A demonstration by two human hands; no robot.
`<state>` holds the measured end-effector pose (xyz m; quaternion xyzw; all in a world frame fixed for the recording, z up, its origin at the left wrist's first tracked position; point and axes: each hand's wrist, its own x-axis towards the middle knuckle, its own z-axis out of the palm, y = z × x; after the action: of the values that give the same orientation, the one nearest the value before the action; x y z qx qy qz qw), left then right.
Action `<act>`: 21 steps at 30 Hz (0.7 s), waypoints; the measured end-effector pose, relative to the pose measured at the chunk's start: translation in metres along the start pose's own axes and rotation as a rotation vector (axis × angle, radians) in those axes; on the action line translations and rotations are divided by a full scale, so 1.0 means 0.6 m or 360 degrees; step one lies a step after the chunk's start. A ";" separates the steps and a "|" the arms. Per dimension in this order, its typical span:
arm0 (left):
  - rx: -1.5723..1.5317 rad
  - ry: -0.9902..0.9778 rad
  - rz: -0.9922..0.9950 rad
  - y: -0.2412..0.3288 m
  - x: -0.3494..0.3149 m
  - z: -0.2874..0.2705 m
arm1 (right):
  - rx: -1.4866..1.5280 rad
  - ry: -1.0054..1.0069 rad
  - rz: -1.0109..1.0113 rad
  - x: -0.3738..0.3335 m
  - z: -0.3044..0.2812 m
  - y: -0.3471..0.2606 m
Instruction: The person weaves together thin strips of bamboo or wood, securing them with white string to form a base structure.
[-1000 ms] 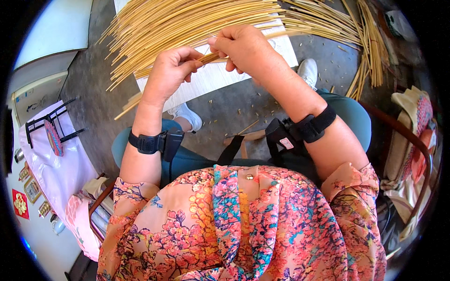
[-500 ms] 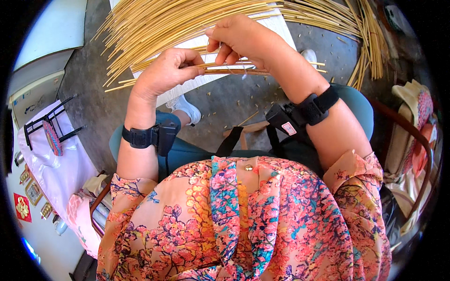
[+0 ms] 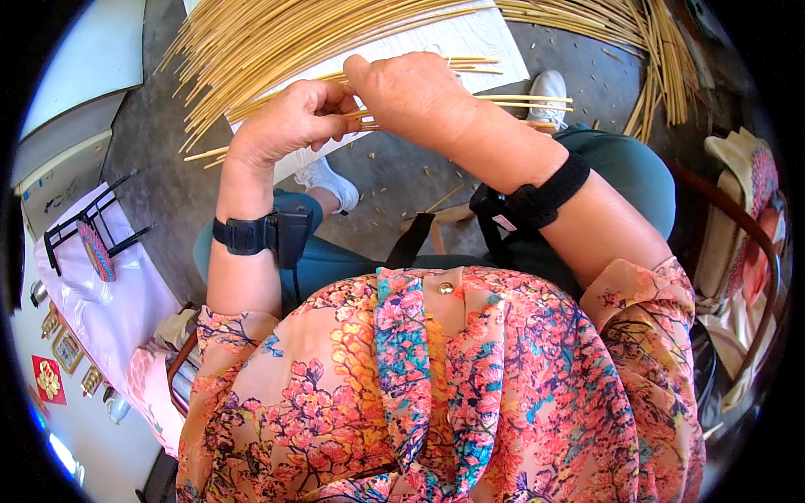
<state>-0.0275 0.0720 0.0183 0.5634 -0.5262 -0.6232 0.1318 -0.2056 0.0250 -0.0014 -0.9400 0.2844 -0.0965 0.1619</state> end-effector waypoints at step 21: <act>-0.0184 0.0059 -0.0046 -0.009 0.004 0.006 | 0.0368 0.0502 0.0210 0.024 0.004 0.047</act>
<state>-0.0289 0.0739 0.0118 0.5738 -0.4787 -0.6438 0.1649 -0.2070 -0.0047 -0.0125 -0.8678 0.3541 -0.2636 0.2283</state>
